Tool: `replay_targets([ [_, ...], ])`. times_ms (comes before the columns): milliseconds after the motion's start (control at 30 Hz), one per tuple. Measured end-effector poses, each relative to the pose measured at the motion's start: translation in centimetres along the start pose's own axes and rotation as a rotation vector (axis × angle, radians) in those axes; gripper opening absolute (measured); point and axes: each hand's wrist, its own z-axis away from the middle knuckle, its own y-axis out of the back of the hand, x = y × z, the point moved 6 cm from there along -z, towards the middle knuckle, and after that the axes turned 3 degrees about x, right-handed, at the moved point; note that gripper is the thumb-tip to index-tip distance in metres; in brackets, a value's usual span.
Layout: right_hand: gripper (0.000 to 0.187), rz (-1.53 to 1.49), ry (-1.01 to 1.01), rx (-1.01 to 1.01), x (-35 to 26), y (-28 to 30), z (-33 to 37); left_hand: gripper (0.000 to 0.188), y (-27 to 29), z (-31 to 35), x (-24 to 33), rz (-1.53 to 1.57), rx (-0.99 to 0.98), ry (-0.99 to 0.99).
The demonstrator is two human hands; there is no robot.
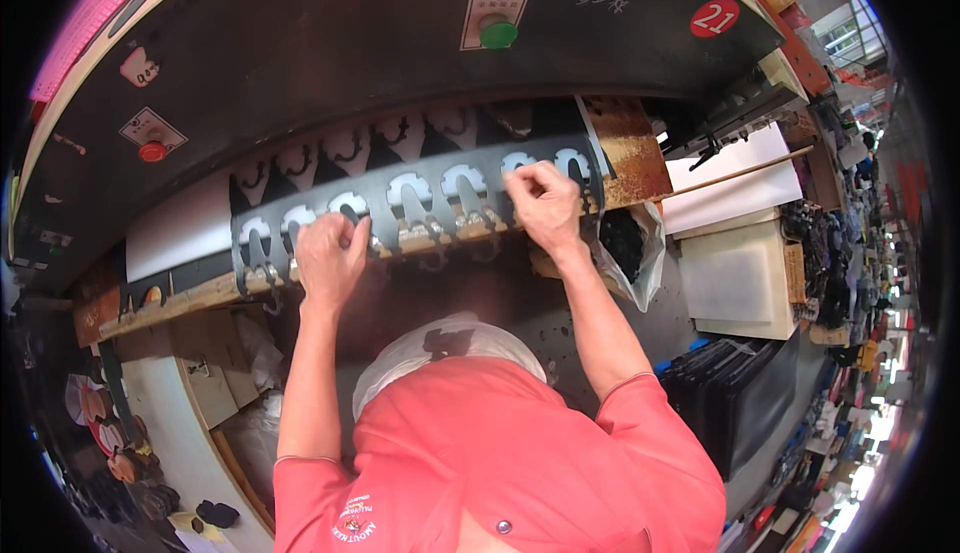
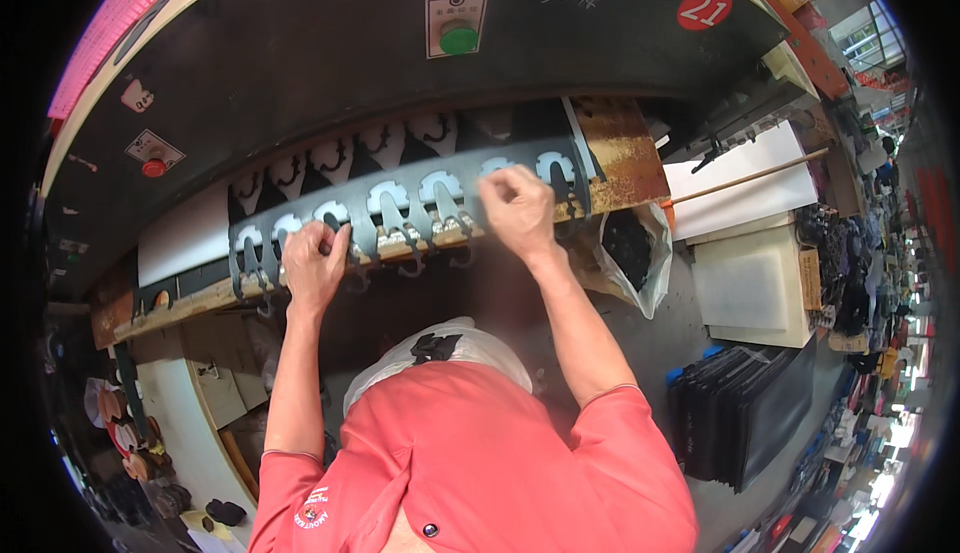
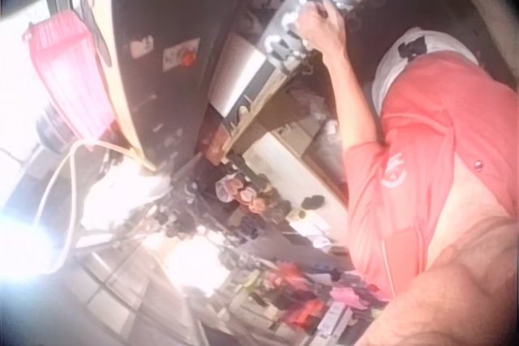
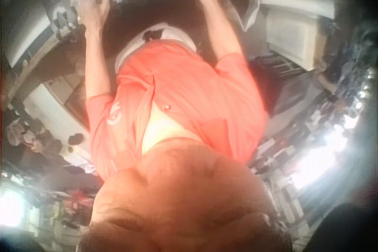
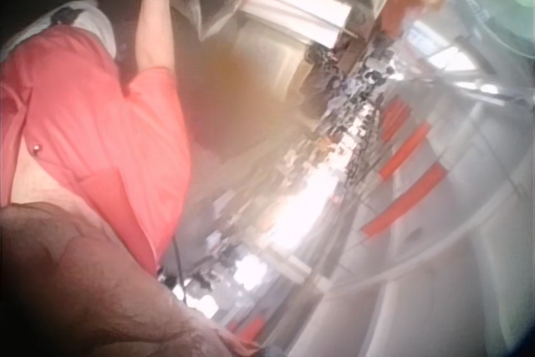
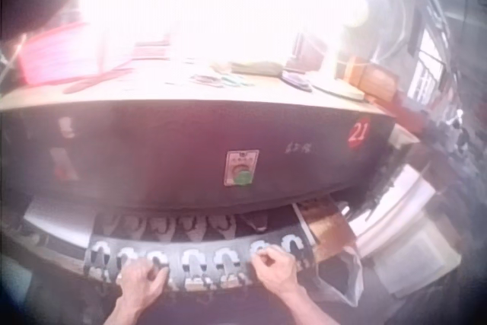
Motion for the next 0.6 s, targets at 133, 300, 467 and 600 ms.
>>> replay_targets([
  [133, 0.041, 0.223, 0.022, 0.087, 1.6, 2.7, -2.4, 0.036, 1.1, 3.5, 1.9, -0.03, -0.029, 0.008],
  [300, 0.081, 0.437, 0.008, -0.28, 2.5, -0.6, -3.3, 0.033, 3.0, 7.5, 3.9, -0.021, -0.075, 0.03],
  [467, 0.068, 0.394, 0.024, -0.265, 1.3, -0.8, -1.5, 0.032, 4.7, 9.4, 5.0, 0.044, -0.181, 0.069],
  [600, 0.065, -0.034, -0.188, -0.229, 3.1, 0.8, -1.1, 0.027, 6.0, 7.2, 4.1, 0.228, -0.44, 0.354],
])
